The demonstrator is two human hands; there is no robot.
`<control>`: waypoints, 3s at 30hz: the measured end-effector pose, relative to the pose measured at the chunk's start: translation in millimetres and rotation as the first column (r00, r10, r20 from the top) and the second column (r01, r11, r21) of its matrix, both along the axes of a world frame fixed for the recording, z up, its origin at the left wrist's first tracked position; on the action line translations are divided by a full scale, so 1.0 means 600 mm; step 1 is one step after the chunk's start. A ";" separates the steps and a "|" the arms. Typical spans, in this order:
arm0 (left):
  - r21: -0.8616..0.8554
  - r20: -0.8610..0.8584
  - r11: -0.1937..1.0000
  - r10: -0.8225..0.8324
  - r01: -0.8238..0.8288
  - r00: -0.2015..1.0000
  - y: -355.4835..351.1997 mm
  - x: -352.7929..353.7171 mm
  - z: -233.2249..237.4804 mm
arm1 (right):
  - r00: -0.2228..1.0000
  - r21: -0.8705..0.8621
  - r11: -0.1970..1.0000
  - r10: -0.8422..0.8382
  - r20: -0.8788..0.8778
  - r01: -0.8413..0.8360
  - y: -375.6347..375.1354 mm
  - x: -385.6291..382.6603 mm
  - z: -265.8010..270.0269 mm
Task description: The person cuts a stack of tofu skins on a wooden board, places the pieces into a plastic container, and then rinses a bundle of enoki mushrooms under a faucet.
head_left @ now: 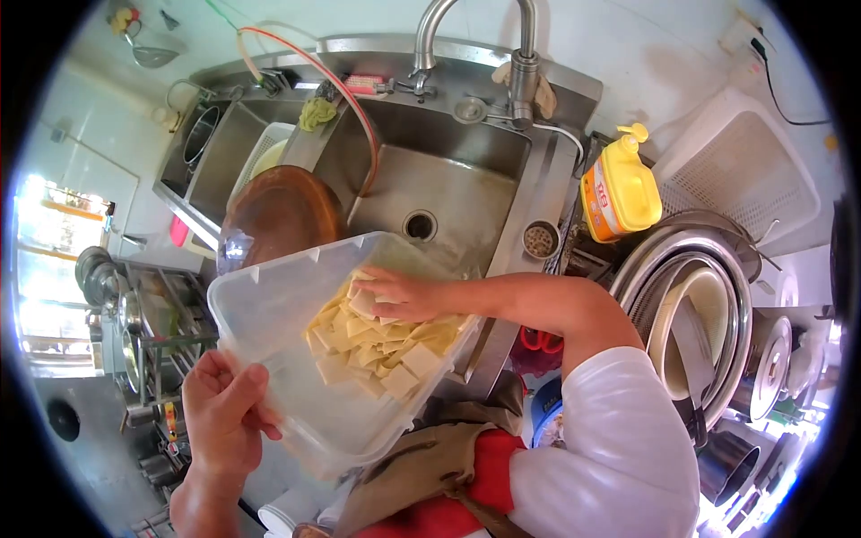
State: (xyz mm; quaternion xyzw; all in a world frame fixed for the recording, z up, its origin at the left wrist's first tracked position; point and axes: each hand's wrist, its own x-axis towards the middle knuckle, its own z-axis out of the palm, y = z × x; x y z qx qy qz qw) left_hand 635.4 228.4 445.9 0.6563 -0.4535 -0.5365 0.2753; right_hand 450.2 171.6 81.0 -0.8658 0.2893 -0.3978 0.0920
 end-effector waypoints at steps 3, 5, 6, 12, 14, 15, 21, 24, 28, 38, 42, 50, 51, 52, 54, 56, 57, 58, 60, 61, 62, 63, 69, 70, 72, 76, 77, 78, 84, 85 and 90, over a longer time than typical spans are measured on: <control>0.023 0.004 1.000 0.002 -0.002 1.000 -0.011 -0.013 0.005 | 0.960 0.424 0.877 0.129 0.249 -0.228 0.006 -0.004 0.015; 0.032 0.000 0.999 -0.008 0.008 1.000 -0.019 -0.020 0.006 | 0.935 0.519 0.802 0.133 0.328 -0.296 0.007 -0.002 0.013; 0.030 0.000 1.000 -0.002 0.002 1.000 -0.021 -0.022 0.005 | 0.934 0.512 0.806 0.135 0.330 -0.297 0.005 -0.001 0.007; 0.003 0.088 0.998 0.057 -0.058 0.994 -0.021 -0.017 0.002 | 0.934 0.617 0.728 0.089 0.347 -0.299 0.015 -0.007 0.035; -0.033 0.147 0.996 0.091 -0.087 0.985 -0.016 -0.026 0.002 | 0.931 0.612 0.729 0.093 0.354 -0.305 0.015 0.003 0.019; -0.028 0.149 0.996 0.090 -0.087 0.985 -0.014 -0.025 0.004 | 0.928 0.613 0.726 0.097 0.359 -0.313 0.020 0.010 0.013; -0.021 0.177 0.998 0.057 -0.054 0.983 -0.014 -0.020 0.015 | 0.956 0.504 0.818 0.186 0.226 -0.278 0.030 0.037 0.020; 0.029 0.149 0.998 0.045 -0.050 0.988 -0.019 -0.027 0.018 | 0.947 0.553 0.775 0.190 0.257 -0.306 0.038 0.054 0.021; 0.107 0.099 0.993 0.034 -0.045 0.994 -0.025 -0.021 0.012 | 0.917 0.603 0.716 0.135 0.375 -0.352 0.051 0.088 0.005; 0.100 0.122 0.995 0.003 -0.015 0.993 -0.015 -0.026 -0.008 | 0.873 0.629 0.720 -0.066 0.483 -0.294 0.090 0.137 -0.017; 0.086 0.200 0.996 0.015 -0.033 0.980 -0.030 -0.034 -0.009 | 0.863 0.638 0.683 -0.019 0.504 -0.357 0.085 0.137 -0.027; -0.003 0.208 0.999 0.038 -0.038 0.977 -0.066 -0.039 -0.022 | 0.828 0.640 0.627 0.015 0.561 -0.444 0.054 0.132 -0.022; -0.003 0.213 0.999 0.040 -0.041 0.976 -0.069 -0.041 -0.023 | 0.834 0.640 0.634 0.014 0.552 -0.435 0.050 0.135 -0.028; -0.012 0.212 0.999 0.042 -0.040 0.976 -0.071 -0.045 -0.025 | 0.827 0.628 0.629 0.041 0.561 -0.458 0.047 0.135 -0.036; -0.031 0.205 0.998 0.052 -0.047 0.977 -0.075 -0.051 -0.028 | 0.811 0.604 0.616 0.101 0.577 -0.506 0.035 0.121 -0.020; -0.046 0.231 0.996 0.081 -0.072 0.969 -0.082 -0.060 -0.030 | 0.818 0.607 0.622 0.098 0.567 -0.495 0.031 0.129 -0.033; -0.056 0.245 0.995 0.094 -0.083 0.965 -0.085 -0.063 -0.030 | 0.821 0.606 0.627 0.096 0.563 -0.489 0.031 0.131 -0.038; -0.044 0.243 0.996 0.086 -0.077 0.966 -0.087 -0.064 -0.031 | 0.832 0.614 0.627 0.102 0.546 -0.480 0.029 0.130 -0.043; -0.020 0.238 0.998 0.065 -0.062 0.969 -0.093 -0.065 -0.031 | 0.852 0.627 0.630 0.112 0.511 -0.459 0.027 0.124 -0.039; -0.019 0.246 0.998 0.059 -0.056 0.968 -0.096 -0.067 -0.032 | 0.857 0.632 0.629 0.112 0.503 -0.454 0.026 0.124 -0.042; -0.018 0.254 0.999 0.053 -0.050 0.966 -0.098 -0.071 -0.032 | 0.860 0.637 0.626 0.113 0.497 -0.450 0.025 0.125 -0.042; -0.017 0.263 0.999 0.046 -0.043 0.964 -0.100 -0.074 -0.033 | 0.864 0.641 0.625 0.114 0.490 -0.446 0.026 0.125 -0.044; -0.014 0.299 0.999 0.031 -0.029 0.954 -0.115 -0.103 -0.041 | 0.864 0.680 0.584 0.078 0.498 -0.444 0.027 0.124 -0.049; -0.011 0.304 1.000 0.026 -0.024 0.952 -0.118 -0.107 -0.043 | 0.861 0.677 0.582 0.081 0.503 -0.450 0.028 0.125 -0.054; -0.006 0.315 1.000 0.015 -0.014 0.949 -0.124 -0.117 -0.047 | 0.854 0.671 0.580 0.086 0.512 -0.461 0.028 0.117 -0.044; 0.013 0.309 1.000 -0.022 0.019 0.951 -0.136 -0.140 -0.054 | 0.831 0.643 0.593 0.083 0.550 -0.485 0.026 0.120 -0.055; 0.024 0.303 0.999 -0.033 0.027 0.952 -0.139 -0.146 -0.055 | 0.827 0.642 0.594 0.072 0.558 -0.485 0.029 0.121 -0.055; 0.035 0.299 0.999 -0.045 0.036 0.953 -0.142 -0.151 -0.057 | 0.822 0.641 0.594 0.060 0.567 -0.486 0.031 0.121 -0.057; 0.033 0.367 0.997 -0.082 0.075 0.926 -0.155 -0.161 -0.066 | 0.816 0.650 0.596 0.014 0.578 -0.471 0.032 0.124 -0.072; 0.032 0.375 0.997 -0.077 0.070 0.924 -0.155 -0.164 -0.066 | 0.804 0.625 0.618 0.020 0.594 -0.477 0.031 0.129 -0.080; 0.029 0.372 0.996 -0.092 0.088 0.924 -0.159 -0.175 -0.069 | 0.767 0.601 0.628 -0.011 0.641 -0.494 0.030 0.136 -0.093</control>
